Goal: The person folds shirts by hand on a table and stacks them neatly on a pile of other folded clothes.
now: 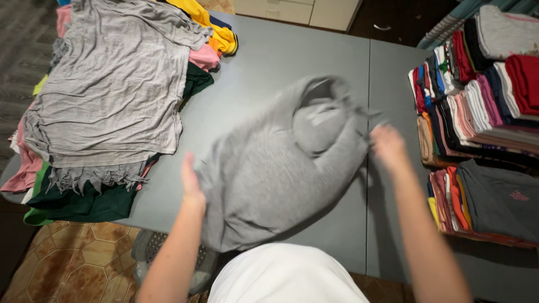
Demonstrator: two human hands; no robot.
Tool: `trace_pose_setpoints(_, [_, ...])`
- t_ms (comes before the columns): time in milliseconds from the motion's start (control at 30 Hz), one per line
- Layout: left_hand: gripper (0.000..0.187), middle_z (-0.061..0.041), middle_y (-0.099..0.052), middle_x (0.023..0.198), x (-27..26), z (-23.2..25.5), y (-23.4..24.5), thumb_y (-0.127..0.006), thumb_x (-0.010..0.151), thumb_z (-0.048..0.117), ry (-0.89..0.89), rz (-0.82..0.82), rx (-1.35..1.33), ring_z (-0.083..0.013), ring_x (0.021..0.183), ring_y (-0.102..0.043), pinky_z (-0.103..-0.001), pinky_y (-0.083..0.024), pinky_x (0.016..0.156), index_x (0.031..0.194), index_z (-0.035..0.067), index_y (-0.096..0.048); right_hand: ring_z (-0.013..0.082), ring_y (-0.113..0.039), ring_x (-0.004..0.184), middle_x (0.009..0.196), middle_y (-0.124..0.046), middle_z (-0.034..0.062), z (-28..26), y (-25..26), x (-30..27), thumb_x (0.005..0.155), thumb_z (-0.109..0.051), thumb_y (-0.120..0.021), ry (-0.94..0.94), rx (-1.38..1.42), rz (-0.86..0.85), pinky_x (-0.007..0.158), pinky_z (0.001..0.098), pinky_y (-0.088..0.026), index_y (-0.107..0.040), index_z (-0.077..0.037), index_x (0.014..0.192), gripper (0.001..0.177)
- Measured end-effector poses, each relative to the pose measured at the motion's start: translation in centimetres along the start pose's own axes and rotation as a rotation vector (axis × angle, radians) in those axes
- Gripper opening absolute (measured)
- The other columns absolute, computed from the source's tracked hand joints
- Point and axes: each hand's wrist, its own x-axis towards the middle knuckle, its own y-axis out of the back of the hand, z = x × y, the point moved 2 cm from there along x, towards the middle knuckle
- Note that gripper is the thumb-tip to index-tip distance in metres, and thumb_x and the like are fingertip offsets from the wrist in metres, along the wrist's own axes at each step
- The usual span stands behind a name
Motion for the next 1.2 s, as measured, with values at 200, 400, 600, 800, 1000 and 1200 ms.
trace_pose_setpoints(200, [0.053,-0.017,-0.065,0.136,0.1,-5.5,4.4,-0.059,0.097,0.035,0.253,-0.022,0.135,-0.0309,0.125,-0.062,-0.047,-0.046,0.111,0.135,-0.001,-0.058,0.0385,-0.044,0.141,0.147,-0.046,0.0240,1.3,-12.9,-17.5,0.086,-0.039,-0.074,0.540,-0.218,-0.361,0.115,0.0470,-0.036,-0.050,-0.006,0.141,0.068])
trace_pose_setpoints(400, [0.052,-0.019,-0.067,0.134,-1.7,-7.1,1.4,-0.055,0.098,0.032,0.347,0.004,0.170,-0.0316,0.122,-0.064,-0.045,-0.049,0.108,0.135,-0.004,-0.058,0.0361,-0.041,0.141,0.152,-0.045,0.0173,2.8,-14.2,-18.3,0.084,-0.036,-0.069,0.726,-0.735,-0.470,0.116,0.0550,-0.025,-0.054,-0.018,0.143,0.064])
trace_pose_setpoints(600, [0.047,-0.023,-0.067,0.128,-2.5,-4.5,1.6,-0.052,0.101,0.027,0.326,-0.201,0.109,-0.0316,0.114,-0.067,-0.046,-0.052,0.103,0.134,-0.007,-0.055,0.0313,-0.042,0.144,0.153,-0.047,0.0120,7.7,-5.4,-8.1,0.077,-0.022,-0.065,0.488,-0.915,-0.236,0.117,0.0635,-0.024,-0.057,-0.023,0.139,0.063])
trace_pose_setpoints(800, [0.043,-0.025,-0.068,0.118,-2.5,-4.2,4.5,-0.067,0.096,0.021,0.249,-0.046,0.643,-0.0334,0.106,-0.069,-0.047,-0.055,0.094,0.127,-0.008,-0.057,0.0438,-0.038,0.144,0.159,-0.039,0.0256,11.0,1.4,-5.2,0.090,-0.027,-0.063,0.472,-0.753,0.226,0.117,0.0604,-0.033,-0.050,-0.006,0.149,0.063])
trace_pose_setpoints(1000, [0.044,-0.018,-0.067,0.111,-3.5,-7.2,-1.0,-0.079,0.084,0.024,-0.835,-0.026,1.507,-0.0324,0.104,-0.066,-0.043,-0.052,0.092,0.117,0.000,-0.061,0.0451,-0.043,0.136,0.149,-0.048,0.0234,15.7,-1.8,-6.9,0.086,-0.039,-0.079,0.132,-0.740,0.467,0.107,0.0580,-0.033,-0.058,-0.003,0.131,0.061])
trace_pose_setpoints(1200, [0.048,-0.018,-0.068,0.097,-3.5,-13.1,-8.7,-0.081,0.068,0.020,-1.164,-0.577,1.705,-0.0395,0.093,-0.065,-0.052,-0.048,0.082,0.108,0.002,-0.064,0.0250,-0.060,0.111,0.121,-0.062,0.0140,14.0,-4.9,-6.7,0.089,-0.010,-0.075,0.159,0.164,0.318,0.097,0.0390,-0.050,-0.056,-0.003,0.126,0.042])
